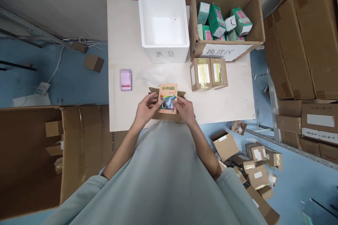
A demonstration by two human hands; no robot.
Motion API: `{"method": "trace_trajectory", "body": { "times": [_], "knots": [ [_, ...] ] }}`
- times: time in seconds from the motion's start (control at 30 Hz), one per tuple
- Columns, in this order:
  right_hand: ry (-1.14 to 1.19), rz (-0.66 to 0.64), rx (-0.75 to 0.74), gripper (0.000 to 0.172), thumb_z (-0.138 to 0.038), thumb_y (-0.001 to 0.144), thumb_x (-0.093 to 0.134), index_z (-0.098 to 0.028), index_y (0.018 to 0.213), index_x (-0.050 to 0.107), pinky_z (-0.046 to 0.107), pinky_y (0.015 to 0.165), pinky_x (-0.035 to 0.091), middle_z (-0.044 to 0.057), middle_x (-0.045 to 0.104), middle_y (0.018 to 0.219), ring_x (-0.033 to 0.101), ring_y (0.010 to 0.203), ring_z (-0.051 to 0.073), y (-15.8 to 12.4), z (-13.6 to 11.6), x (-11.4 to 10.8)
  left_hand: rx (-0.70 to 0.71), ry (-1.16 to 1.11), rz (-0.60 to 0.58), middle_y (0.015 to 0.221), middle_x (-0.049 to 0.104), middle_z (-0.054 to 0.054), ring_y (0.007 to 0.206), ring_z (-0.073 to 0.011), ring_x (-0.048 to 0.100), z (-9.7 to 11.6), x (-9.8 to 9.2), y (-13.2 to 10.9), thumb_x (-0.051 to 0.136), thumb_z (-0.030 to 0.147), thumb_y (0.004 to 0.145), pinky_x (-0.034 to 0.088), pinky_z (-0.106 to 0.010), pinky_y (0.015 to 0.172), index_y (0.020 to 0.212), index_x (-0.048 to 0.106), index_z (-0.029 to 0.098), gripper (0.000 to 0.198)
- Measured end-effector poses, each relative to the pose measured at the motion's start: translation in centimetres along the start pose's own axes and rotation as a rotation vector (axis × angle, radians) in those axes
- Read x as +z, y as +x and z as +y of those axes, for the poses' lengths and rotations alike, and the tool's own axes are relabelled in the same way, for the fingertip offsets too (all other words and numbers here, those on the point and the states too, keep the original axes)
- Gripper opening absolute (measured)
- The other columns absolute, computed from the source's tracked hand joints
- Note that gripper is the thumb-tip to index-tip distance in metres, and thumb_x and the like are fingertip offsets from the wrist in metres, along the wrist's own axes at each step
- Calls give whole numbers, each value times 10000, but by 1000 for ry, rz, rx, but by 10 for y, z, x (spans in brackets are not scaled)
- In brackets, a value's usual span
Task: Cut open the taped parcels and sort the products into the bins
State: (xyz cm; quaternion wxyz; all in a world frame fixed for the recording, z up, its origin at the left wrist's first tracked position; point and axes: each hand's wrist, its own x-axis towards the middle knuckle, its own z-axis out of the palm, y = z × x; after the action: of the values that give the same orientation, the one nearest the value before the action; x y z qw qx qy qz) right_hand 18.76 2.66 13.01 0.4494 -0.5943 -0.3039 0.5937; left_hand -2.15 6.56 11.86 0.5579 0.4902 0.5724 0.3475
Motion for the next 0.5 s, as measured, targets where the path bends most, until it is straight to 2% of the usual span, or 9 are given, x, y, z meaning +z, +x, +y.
{"method": "trace_trajectory", "body": {
  "times": [0.1, 0.17, 0.23, 0.33, 0.43, 0.5],
  "knots": [
    [70, -33, 61, 772, -744, 838, 912, -198, 1380, 855, 355, 750, 684, 82, 885, 1108, 814, 916, 251, -2, -3, -4, -104, -149, -115, 1248, 851, -153, 1206, -315, 795, 10, -16, 4, 930, 710, 848, 666, -455, 1056, 1416, 770, 177, 795],
    [90, -39, 78, 787, -740, 823, 926, -194, 1385, 853, 335, 733, 672, 81, 883, 1105, 806, 908, 238, -2, -4, -5, -121, -183, -135, 1200, 865, -133, 1173, -305, 798, 18, -21, 3, 980, 692, 800, 659, -441, 1054, 1374, 801, 185, 787],
    [85, -42, 79, 785, -754, 813, 932, -210, 1373, 858, 354, 797, 692, 77, 884, 1132, 816, 972, 253, -2, -5, -5, -124, -172, -126, 1172, 870, -121, 1129, -292, 798, 25, -22, 1, 1018, 659, 757, 660, -424, 1025, 1336, 823, 189, 770],
    [61, -65, 47, 746, -782, 810, 933, -260, 1340, 873, 418, 977, 709, 59, 886, 1183, 824, 1112, 287, 0, -6, -6, -115, -152, -116, 1144, 873, -109, 1100, -279, 796, 27, -21, 0, 1001, 633, 781, 661, -413, 999, 1320, 833, 197, 713],
    [36, -97, -20, 661, -767, 844, 924, -288, 1298, 889, 468, 1122, 673, 45, 885, 1223, 825, 1176, 298, 4, -5, -9, -70, -126, -101, 1143, 872, -105, 1076, -266, 790, 25, -20, 1, 974, 612, 810, 669, -394, 951, 1289, 837, 198, 649],
    [0, -103, -75, 609, -757, 882, 899, -290, 1273, 898, 480, 1168, 652, 42, 884, 1234, 825, 1194, 300, 6, -3, -11, -29, -85, -75, 1137, 870, -102, 1030, -257, 789, 24, -20, 1, 961, 593, 820, 672, -370, 868, 1246, 841, 197, 594]
  ]
}}
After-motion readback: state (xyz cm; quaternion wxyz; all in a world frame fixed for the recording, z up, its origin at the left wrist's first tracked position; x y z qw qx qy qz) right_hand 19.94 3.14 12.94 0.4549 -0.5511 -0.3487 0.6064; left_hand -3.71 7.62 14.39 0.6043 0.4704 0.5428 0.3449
